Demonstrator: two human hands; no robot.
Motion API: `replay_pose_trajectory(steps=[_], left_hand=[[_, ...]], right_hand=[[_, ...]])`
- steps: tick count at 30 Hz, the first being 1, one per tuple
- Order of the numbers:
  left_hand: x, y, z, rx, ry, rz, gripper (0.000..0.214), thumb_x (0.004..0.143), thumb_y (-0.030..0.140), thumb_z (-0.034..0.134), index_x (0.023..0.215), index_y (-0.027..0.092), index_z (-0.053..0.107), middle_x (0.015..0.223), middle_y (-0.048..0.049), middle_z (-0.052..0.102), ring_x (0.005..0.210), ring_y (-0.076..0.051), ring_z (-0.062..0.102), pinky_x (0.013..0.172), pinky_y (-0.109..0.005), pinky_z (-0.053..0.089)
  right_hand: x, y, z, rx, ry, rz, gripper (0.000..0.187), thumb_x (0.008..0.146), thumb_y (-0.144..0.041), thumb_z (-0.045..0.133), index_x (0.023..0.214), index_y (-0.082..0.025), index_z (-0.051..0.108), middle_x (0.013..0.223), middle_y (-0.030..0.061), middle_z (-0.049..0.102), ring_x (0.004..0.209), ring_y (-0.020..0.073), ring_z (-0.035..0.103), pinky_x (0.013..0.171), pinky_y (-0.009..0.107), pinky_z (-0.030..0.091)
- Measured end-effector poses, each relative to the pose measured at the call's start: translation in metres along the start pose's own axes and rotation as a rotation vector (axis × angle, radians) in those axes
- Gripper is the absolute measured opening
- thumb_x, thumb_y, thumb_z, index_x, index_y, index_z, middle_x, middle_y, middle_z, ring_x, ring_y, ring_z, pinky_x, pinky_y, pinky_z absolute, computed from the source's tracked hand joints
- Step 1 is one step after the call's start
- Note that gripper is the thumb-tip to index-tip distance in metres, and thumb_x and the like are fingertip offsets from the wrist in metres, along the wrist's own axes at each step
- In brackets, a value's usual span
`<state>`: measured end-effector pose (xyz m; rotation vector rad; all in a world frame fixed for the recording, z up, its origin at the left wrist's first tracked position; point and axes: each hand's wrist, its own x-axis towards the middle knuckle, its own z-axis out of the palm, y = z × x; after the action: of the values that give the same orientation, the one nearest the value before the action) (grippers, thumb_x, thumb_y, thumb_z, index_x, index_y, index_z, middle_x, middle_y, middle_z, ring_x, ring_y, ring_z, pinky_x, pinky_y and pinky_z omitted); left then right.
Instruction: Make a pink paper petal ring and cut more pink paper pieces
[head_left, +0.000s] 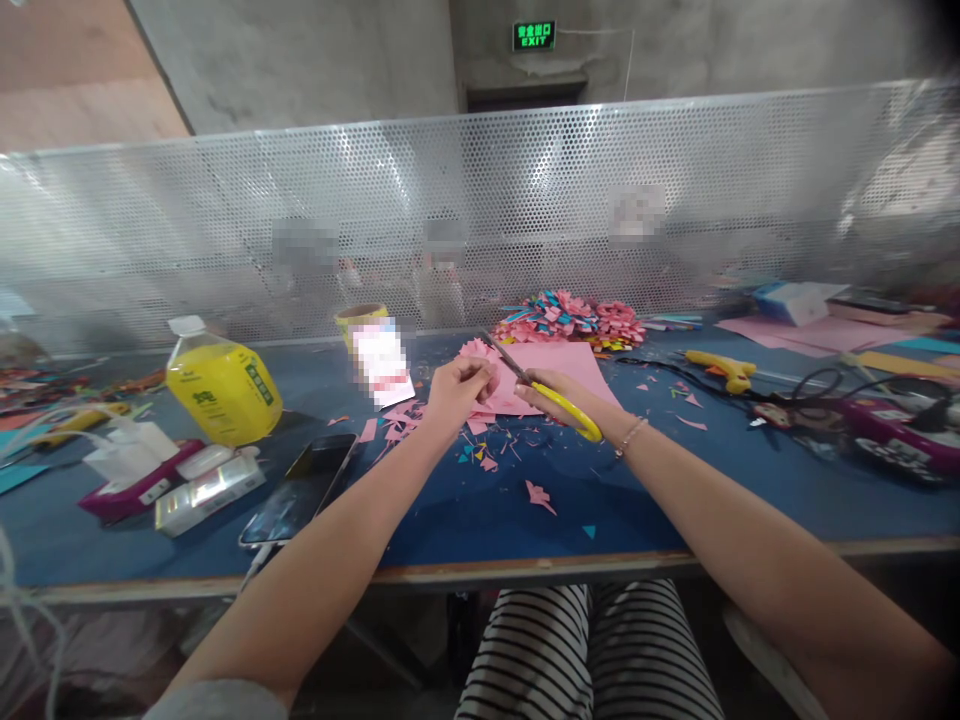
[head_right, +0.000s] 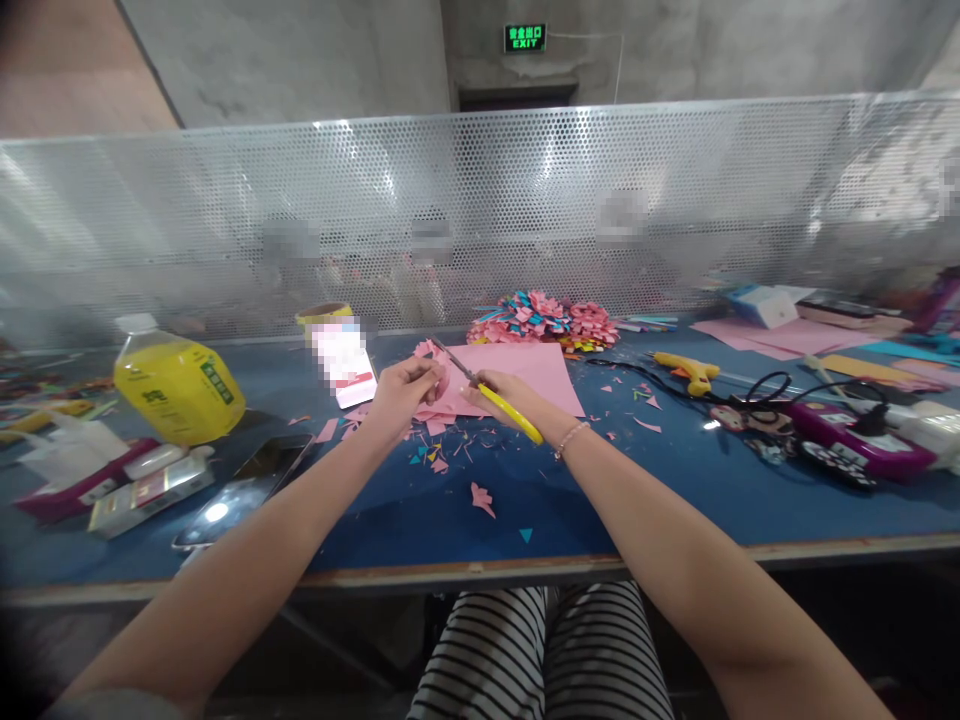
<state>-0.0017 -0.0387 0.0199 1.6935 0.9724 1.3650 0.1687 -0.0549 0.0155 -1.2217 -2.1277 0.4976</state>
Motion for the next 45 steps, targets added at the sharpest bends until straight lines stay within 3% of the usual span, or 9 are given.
replay_pose_trajectory(steps=[12, 20, 31, 45], left_hand=[[0.001, -0.003, 0.001, -0.05, 0.068, -0.006, 0.018, 0.069, 0.031, 0.059, 0.061, 0.015, 0.058, 0.047, 0.0025, 0.049, 0.04, -0.004, 0.038, 0.041, -0.019, 0.032], [-0.004, 0.003, 0.003, 0.001, 0.006, -0.035, 0.019, 0.068, 0.031, 0.058, 0.059, 0.015, 0.058, 0.048, 0.0021, 0.051, 0.039, -0.004, 0.039, 0.041, -0.019, 0.034], [-0.004, 0.002, 0.005, -0.026, 0.037, -0.051, 0.016, 0.068, 0.028, 0.058, 0.061, 0.014, 0.06, 0.045, 0.0036, 0.049, 0.037, -0.004, 0.039, 0.04, -0.018, 0.033], [-0.003, 0.003, 0.004, -0.011, 0.052, -0.032, 0.015, 0.067, 0.027, 0.059, 0.059, 0.014, 0.061, 0.047, 0.0024, 0.052, 0.038, -0.004, 0.04, 0.04, -0.018, 0.035]], right_hand=[[0.0, 0.001, 0.0, -0.044, -0.011, -0.009, 0.03, 0.081, -0.044, 0.038, 0.079, -0.016, 0.05, 0.076, 0.0044, 0.056, 0.069, 0.0148, 0.05, 0.064, 0.027, 0.039], [0.0, -0.001, 0.001, -0.04, -0.017, -0.012, 0.028, 0.08, -0.043, 0.039, 0.074, -0.017, 0.047, 0.07, 0.0016, 0.053, 0.065, 0.0126, 0.047, 0.061, 0.025, 0.037], [-0.001, -0.009, 0.001, -0.054, -0.022, 0.055, 0.023, 0.08, -0.038, 0.04, 0.075, -0.016, 0.047, 0.072, 0.0027, 0.055, 0.066, 0.0127, 0.049, 0.062, 0.024, 0.038], [0.0, -0.006, 0.004, -0.125, 0.031, 0.012, 0.027, 0.081, -0.039, 0.04, 0.073, -0.015, 0.051, 0.065, 0.0008, 0.051, 0.061, 0.0115, 0.045, 0.057, 0.022, 0.034]])
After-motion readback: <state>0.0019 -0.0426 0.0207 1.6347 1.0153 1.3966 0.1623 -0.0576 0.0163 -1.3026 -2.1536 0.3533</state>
